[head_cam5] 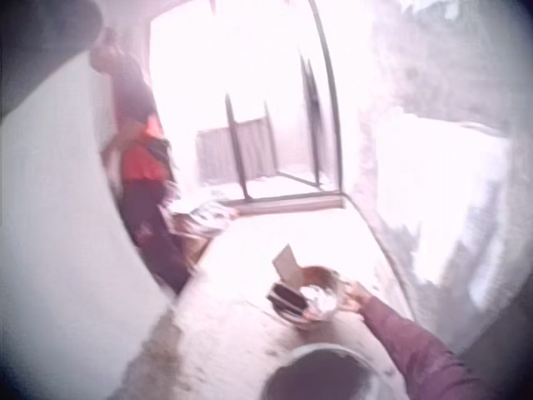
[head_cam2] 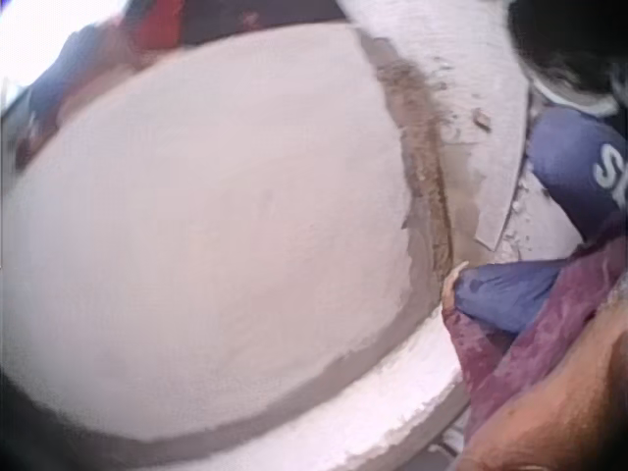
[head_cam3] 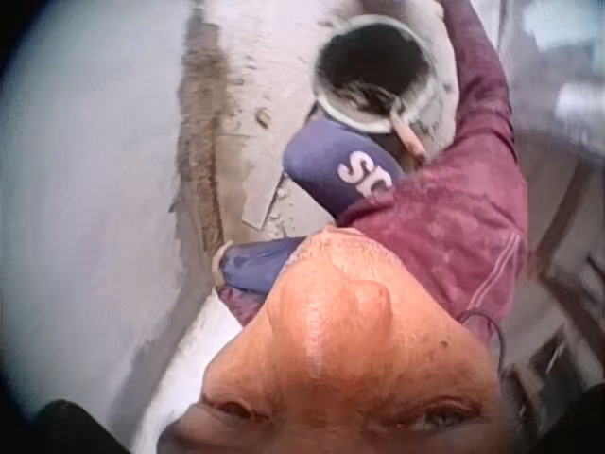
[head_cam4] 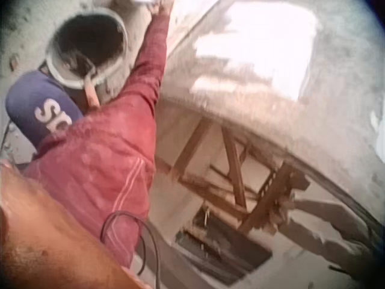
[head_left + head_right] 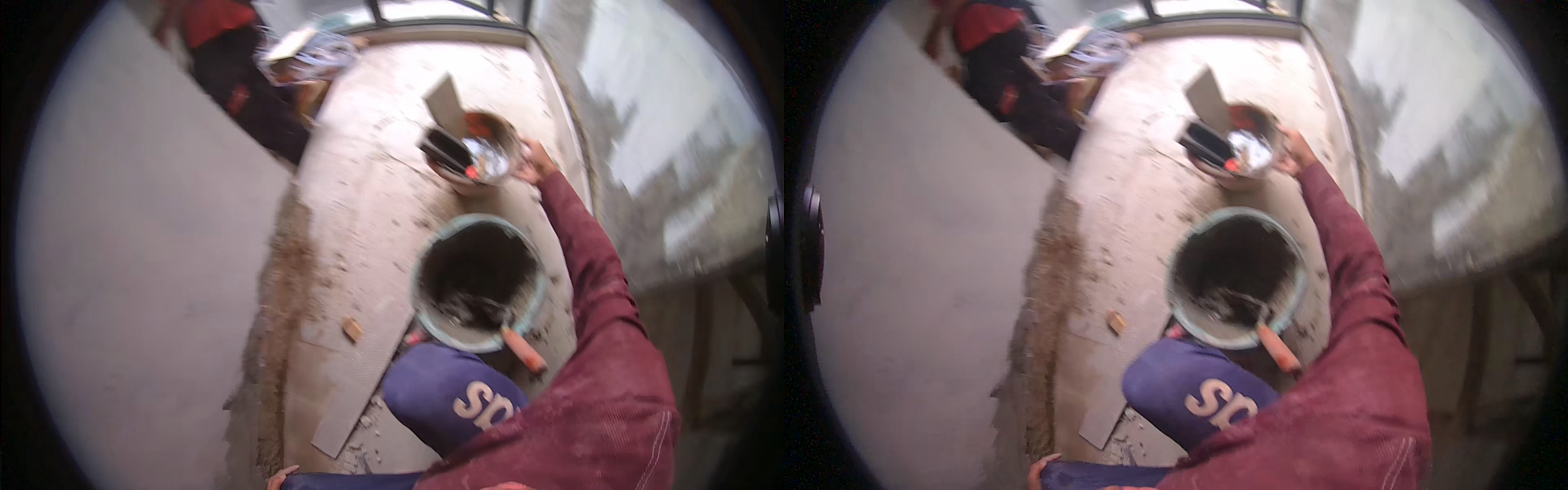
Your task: The person sits on the floor and uses a hammer and a red tile leveling clip to secure a floor tile. They then scoop cement from a bucket using a trowel and spread it onto the back of a second tile.
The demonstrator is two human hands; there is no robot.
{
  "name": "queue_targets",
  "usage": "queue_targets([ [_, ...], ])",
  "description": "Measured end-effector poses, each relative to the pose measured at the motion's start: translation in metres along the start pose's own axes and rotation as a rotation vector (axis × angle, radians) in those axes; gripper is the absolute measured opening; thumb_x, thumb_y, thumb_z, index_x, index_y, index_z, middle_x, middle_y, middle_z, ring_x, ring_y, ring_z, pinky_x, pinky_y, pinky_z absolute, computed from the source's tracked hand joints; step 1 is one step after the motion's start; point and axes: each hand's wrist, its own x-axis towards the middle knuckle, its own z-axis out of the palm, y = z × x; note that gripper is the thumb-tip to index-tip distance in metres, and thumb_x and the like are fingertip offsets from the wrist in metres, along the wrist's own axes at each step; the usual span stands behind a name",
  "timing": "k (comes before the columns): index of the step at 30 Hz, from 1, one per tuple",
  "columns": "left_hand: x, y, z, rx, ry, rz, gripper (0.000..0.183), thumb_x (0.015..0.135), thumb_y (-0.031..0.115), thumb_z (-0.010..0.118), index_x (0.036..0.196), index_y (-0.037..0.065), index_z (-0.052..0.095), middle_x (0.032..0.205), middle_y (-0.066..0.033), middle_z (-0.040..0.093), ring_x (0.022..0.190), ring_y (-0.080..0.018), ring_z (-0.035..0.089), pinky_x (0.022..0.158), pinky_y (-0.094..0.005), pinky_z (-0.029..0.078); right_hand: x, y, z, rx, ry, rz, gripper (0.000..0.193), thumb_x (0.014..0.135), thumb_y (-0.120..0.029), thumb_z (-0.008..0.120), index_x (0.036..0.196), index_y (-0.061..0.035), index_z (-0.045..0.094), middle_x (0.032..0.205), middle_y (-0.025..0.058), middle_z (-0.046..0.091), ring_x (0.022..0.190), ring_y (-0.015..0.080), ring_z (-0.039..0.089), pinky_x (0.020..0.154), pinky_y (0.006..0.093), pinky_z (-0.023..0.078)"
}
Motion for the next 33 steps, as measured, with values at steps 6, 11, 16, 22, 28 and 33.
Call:
queue_targets([
  [6,0.000,-0.004,0.002,0.077,0.065,0.096,0.044,0.095,0.032,0.059,0.124,0.000,0.063,0.117,-0.0180,0.065,0.108,-0.0298,0.060,0.100,-0.0420,0.045,-0.017,0.006,-0.035,-0.074,0.076,0.034,0.058,0.087,-0.047,0.060,0.117,0.0025,0.056,0.104,0.0167,0.065,0.096,0.0259,0.066,0.093,0.0449,0.053],
  [11,-0.014,-0.001,-0.005,0.159,0.168,0.174,0.043,0.095,0.031,0.058,0.124,0.000,0.063,0.117,-0.0182,0.065,0.108,-0.0299,0.060,0.100,-0.0417,0.045,-0.050,-0.004,-0.026,-0.994,0.352,-0.325,0.056,0.082,-0.044,0.062,0.104,0.0073,0.066,0.100,0.0268,0.068,0.091,0.0322,0.069,0.085,0.0425,0.055],
  [16,-0.024,0.003,0.002,0.337,0.254,0.351,0.042,0.095,0.030,0.058,0.124,0.000,0.063,0.117,-0.0184,0.064,0.108,-0.0301,0.059,0.100,-0.0415,0.045,-0.065,-0.020,0.034,-1.883,0.128,-0.464,0.056,0.076,-0.051,0.064,0.108,-0.0060,0.073,0.110,0.0195,0.071,0.101,0.0337,0.069,0.085,0.0421,0.053],
  [22,-0.030,0.008,0.017,0.909,0.213,0.573,0.038,0.095,0.023,0.058,0.126,0.001,0.063,0.122,-0.0202,0.059,0.114,-0.0334,0.054,0.103,-0.0406,0.039,-0.060,0.015,0.090,-2.133,0.079,-0.289,0.050,0.078,-0.045,0.068,0.113,-0.0096,0.072,0.116,0.0131,0.070,0.108,0.0288,0.067,0.089,0.0467,0.051],
  [28,-0.028,-0.003,0.015,0.746,0.280,0.568,0.042,0.091,0.025,0.057,0.122,-0.004,0.062,0.117,-0.0141,0.063,0.106,-0.0245,0.057,0.098,-0.0360,0.041,-0.041,-0.009,0.066,-2.020,0.396,-0.617,0.031,0.083,-0.027,0.063,0.105,-0.0104,0.075,0.104,0.0151,0.072,0.100,0.0297,0.070,0.085,0.0407,0.056],
  [33,-0.014,-0.010,-0.005,0.779,0.335,0.529,0.041,0.090,0.021,0.053,0.121,-0.006,0.063,0.117,-0.0143,0.062,0.108,-0.0247,0.056,0.100,-0.0341,0.039,-0.031,-0.031,0.023,-2.080,0.019,-0.491,0.034,0.087,-0.035,0.058,0.099,-0.0075,0.074,0.102,0.0191,0.071,0.095,0.0356,0.069,0.083,0.0428,0.054],
])
